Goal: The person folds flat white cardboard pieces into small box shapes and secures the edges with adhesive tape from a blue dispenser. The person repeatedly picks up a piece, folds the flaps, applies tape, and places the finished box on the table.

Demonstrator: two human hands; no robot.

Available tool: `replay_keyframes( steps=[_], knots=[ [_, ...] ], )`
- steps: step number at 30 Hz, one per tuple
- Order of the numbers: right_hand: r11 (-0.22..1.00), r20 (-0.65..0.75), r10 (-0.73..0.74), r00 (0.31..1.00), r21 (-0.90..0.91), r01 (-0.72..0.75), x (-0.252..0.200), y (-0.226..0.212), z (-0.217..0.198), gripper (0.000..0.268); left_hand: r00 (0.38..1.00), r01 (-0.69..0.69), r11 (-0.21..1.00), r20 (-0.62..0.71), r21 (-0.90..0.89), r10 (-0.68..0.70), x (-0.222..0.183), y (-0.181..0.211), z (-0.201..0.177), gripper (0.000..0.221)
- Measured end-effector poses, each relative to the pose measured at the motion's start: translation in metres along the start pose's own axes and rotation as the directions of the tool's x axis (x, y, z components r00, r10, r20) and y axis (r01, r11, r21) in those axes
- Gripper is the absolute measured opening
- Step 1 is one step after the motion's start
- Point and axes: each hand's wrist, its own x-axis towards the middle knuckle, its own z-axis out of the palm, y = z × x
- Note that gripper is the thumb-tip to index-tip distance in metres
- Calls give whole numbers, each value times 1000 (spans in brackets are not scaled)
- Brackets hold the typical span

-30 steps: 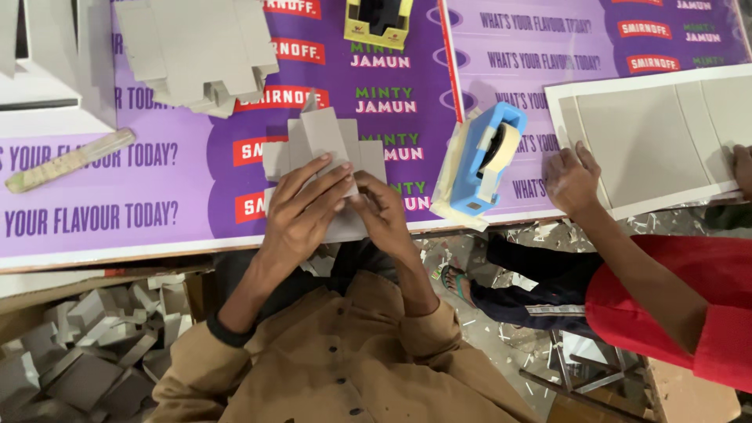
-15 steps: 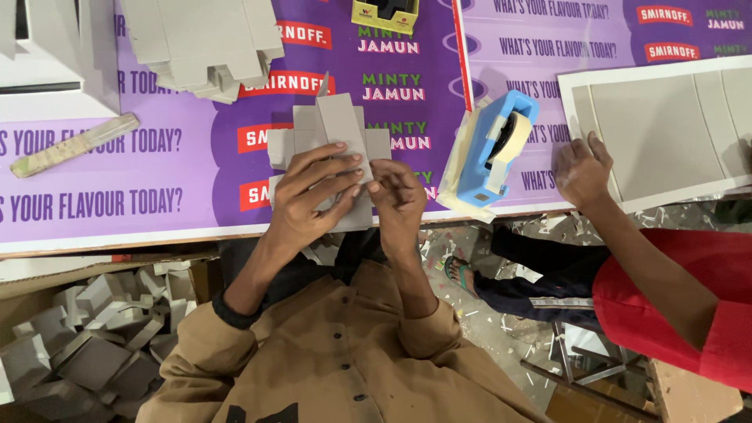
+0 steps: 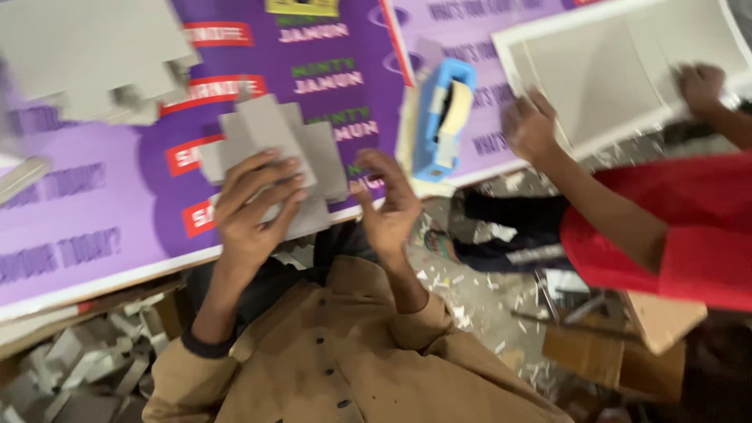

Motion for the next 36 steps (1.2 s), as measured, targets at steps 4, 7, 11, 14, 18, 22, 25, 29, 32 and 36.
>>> replay_keyframes(
  steps=[4, 7, 11, 14, 18, 22, 25, 29, 32, 36],
  knots=[
    [933, -336, 9, 942, -336, -129, 29, 11, -66, 28, 999, 32, 999, -17, 2, -32, -5, 0, -1, 24],
    [874, -274, 249, 929, -350, -338, 39, 35, -113, 32, 999, 40, 999, -9, -25, -40, -5, 2, 1, 24],
    [904, -133, 384, 914, -150, -401, 52, 70, -125, 33, 1000, 29, 1000, -13, -7, -29, -1, 1, 0, 24],
    [938, -172, 333, 927, -44, -345, 59, 75, -121, 25, 999, 33, 999, -8, 0, -33, -4, 2, -2, 24],
    [980, -145, 197, 970, 2, -199, 41, 51, -121, 19, 1000, 19, 1000, 8, 0, -19, -4, 1, -2, 25],
    [668, -43, 19, 999, -743, -45, 13, 32, -119, 18, 1000, 22, 1000, -5, 4, -22, 3, -1, -1, 25],
    [445, -105, 20, 994, -890, -103, 5, 27, -130, 15, 999, 31, 1000, 16, -1, -31, -4, 0, -2, 25],
    [810, -224, 236, 946, -493, -319, 30, 32, -130, 34, 999, 42, 999, 17, 17, -42, -6, -1, -2, 26],
    [889, -147, 278, 949, -336, -313, 51, 41, -118, 64, 999, 37, 999, -1, 20, -37, -4, -1, -2, 26],
    [942, -162, 135, 978, -284, -177, 62, 41, -111, 91, 999, 39, 999, 10, 4, -39, -8, -2, -3, 26]
  ],
)
